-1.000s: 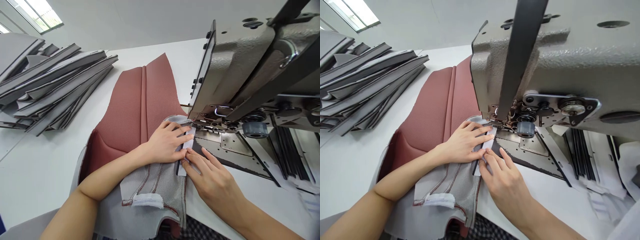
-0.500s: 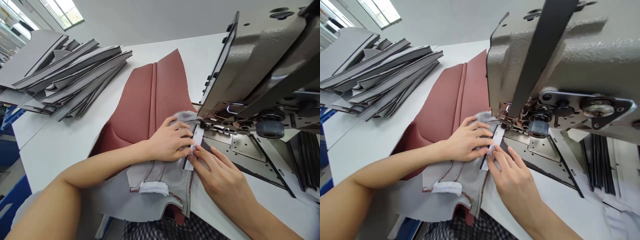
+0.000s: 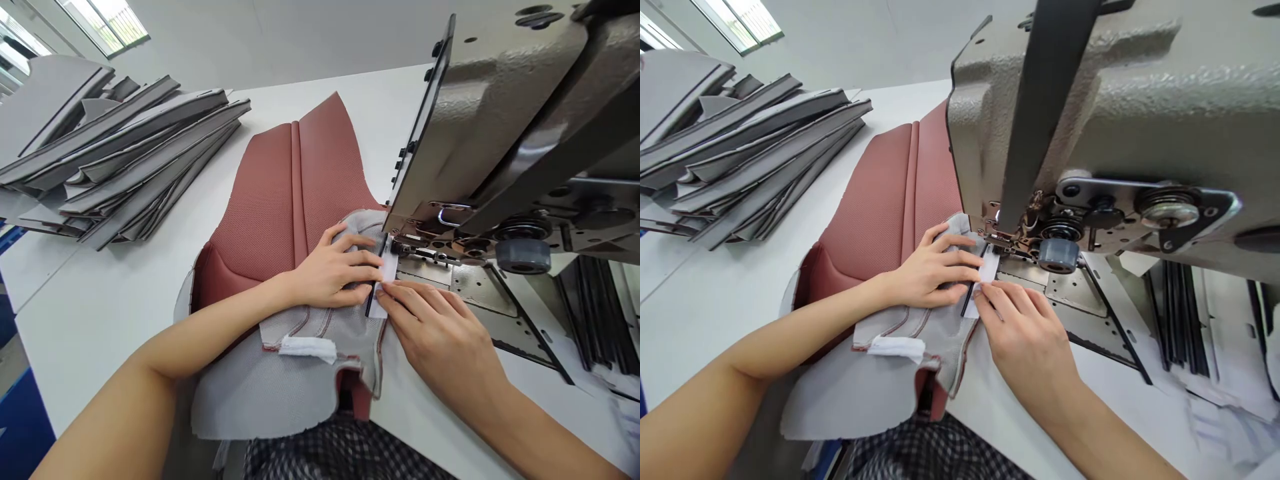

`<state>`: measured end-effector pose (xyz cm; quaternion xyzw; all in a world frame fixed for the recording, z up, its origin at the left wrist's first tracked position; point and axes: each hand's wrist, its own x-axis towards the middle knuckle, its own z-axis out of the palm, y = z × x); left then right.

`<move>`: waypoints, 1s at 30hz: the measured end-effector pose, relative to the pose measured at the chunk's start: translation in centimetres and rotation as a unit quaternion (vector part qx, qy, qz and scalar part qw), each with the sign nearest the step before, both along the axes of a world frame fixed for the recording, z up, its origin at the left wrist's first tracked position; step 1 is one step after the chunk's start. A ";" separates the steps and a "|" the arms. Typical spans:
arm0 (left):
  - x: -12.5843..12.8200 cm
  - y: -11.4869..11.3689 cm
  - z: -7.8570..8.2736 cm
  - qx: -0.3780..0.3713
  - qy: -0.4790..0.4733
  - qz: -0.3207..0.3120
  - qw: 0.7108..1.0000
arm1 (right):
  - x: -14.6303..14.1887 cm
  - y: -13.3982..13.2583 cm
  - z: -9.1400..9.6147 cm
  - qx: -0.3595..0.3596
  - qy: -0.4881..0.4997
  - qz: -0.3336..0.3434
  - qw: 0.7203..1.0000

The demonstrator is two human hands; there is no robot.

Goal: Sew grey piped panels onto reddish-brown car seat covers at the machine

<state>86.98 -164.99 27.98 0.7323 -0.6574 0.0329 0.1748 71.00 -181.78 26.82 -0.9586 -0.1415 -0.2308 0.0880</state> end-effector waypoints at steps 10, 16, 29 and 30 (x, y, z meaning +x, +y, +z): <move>1.6 -1.0 1.3 0.059 -0.043 -0.117 0.991 | -1.9 0.7 -0.7 0.024 0.019 0.041 0.999; -1.0 1.6 0.6 0.043 -0.052 -0.108 0.992 | -3.1 1.2 -0.5 0.037 0.035 0.058 0.997; 2.5 -0.7 -0.7 0.043 -0.017 -0.123 0.991 | -0.7 -1.0 -1.2 0.040 0.025 0.094 0.994; 2.8 -0.9 -0.7 0.051 -0.014 -0.122 0.991 | -0.5 -1.1 -1.2 0.033 0.023 0.092 0.995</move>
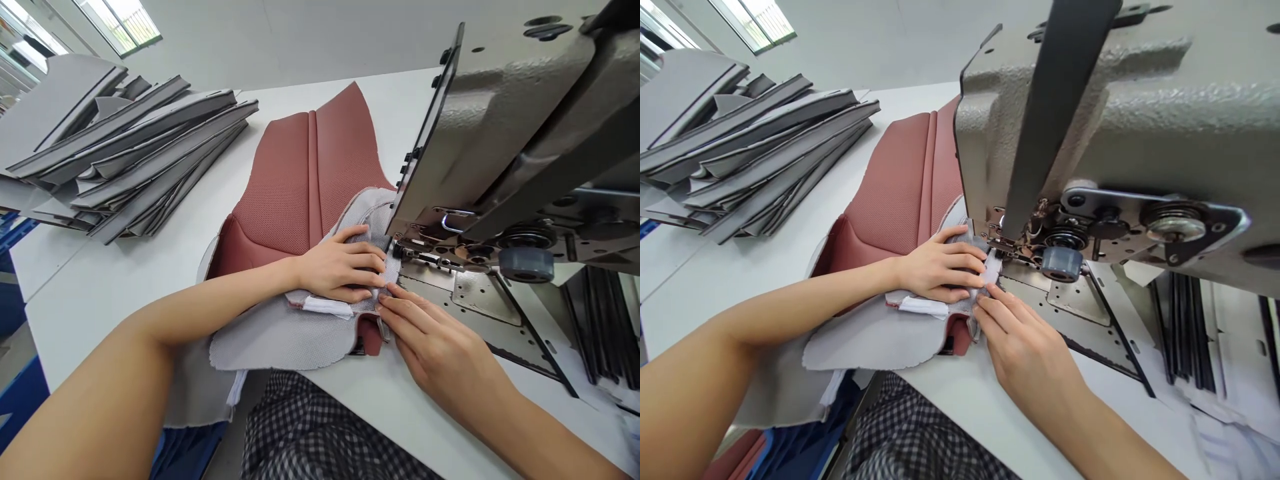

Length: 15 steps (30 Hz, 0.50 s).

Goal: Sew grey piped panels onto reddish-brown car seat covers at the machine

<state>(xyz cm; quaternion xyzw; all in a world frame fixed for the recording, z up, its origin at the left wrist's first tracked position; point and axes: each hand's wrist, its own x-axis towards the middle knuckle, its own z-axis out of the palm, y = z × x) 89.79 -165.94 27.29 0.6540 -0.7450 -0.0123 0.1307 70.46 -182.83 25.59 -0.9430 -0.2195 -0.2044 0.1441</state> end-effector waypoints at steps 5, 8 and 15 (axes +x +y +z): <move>1.6 -1.1 0.4 0.029 -0.005 -0.015 0.999 | 0.6 -0.2 -0.3 -0.008 -0.018 -0.013 1.000; 2.4 -1.7 0.4 0.016 -0.016 -0.024 0.999 | 0.8 -0.3 -0.4 -0.009 -0.026 -0.018 0.999; 4.2 -3.4 0.3 0.013 -0.062 -0.023 0.998 | 1.2 -0.6 -0.7 -0.033 -0.033 -0.051 0.998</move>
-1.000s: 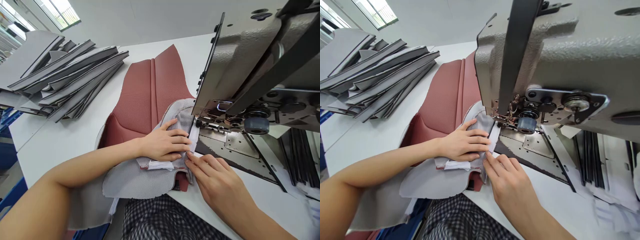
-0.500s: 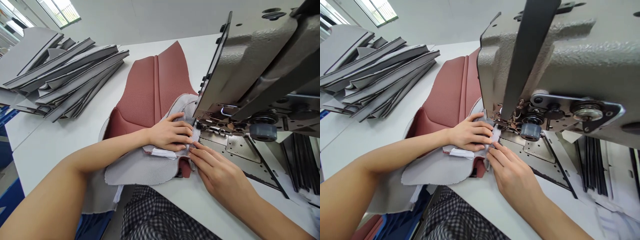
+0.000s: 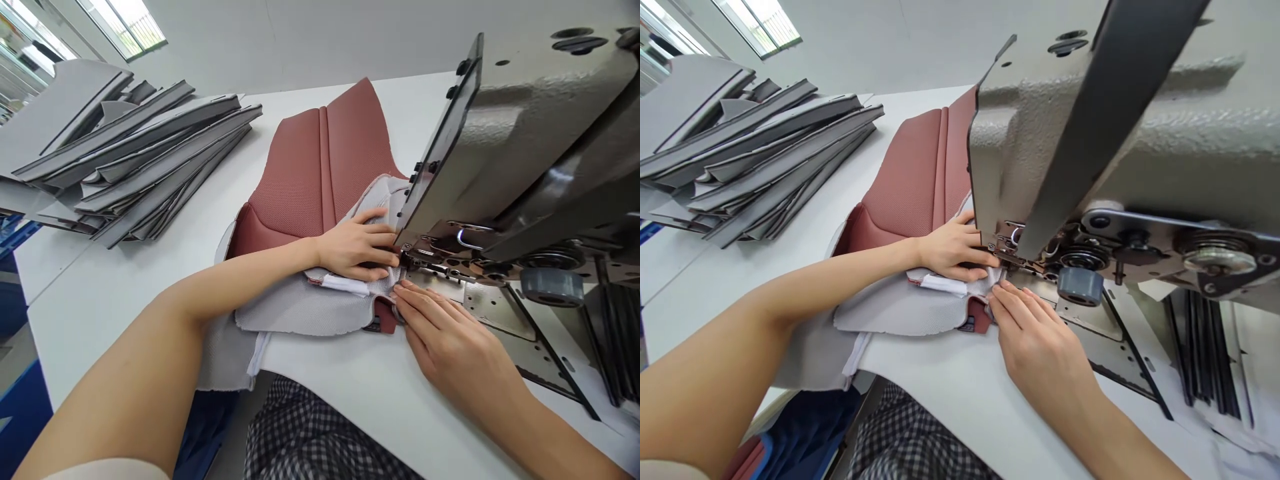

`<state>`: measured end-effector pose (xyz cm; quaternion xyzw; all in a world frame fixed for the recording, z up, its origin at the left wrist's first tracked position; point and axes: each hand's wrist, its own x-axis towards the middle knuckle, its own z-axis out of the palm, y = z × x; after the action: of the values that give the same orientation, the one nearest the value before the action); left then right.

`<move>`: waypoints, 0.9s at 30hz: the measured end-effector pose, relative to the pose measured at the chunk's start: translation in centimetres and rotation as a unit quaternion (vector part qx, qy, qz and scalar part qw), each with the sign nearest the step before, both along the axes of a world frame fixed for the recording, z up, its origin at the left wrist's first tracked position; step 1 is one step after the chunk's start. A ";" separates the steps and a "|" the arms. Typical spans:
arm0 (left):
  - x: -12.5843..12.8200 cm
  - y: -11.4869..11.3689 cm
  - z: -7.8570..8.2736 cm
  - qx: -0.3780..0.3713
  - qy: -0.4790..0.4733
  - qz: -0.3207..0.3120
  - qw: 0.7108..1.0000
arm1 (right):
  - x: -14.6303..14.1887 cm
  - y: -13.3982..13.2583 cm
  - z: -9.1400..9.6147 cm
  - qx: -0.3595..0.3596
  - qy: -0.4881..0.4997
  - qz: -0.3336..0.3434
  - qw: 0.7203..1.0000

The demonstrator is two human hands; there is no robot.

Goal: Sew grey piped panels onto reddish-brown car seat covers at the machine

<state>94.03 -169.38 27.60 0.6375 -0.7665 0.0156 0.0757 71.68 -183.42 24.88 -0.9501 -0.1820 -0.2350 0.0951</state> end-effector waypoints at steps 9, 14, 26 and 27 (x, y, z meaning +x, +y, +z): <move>0.6 -0.7 0.0 -0.011 -0.017 0.019 1.000 | 0.2 -0.1 0.0 0.013 -0.009 -0.013 1.000; 0.1 -0.2 -0.3 -0.031 -0.008 0.014 0.999 | 0.1 0.1 0.2 0.007 -0.012 -0.004 1.000; -6.7 8.1 9.4 -0.053 0.319 0.223 0.920 | -0.1 -0.2 0.1 0.114 0.023 0.007 0.993; -8.8 10.2 10.3 -0.028 0.441 0.252 0.861 | -0.1 -0.3 0.1 0.119 0.025 0.009 0.993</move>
<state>85.21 -159.16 37.89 0.7470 -0.4655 -0.2266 0.4171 71.61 -183.67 24.97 -0.9359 -0.1588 -0.2304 0.2142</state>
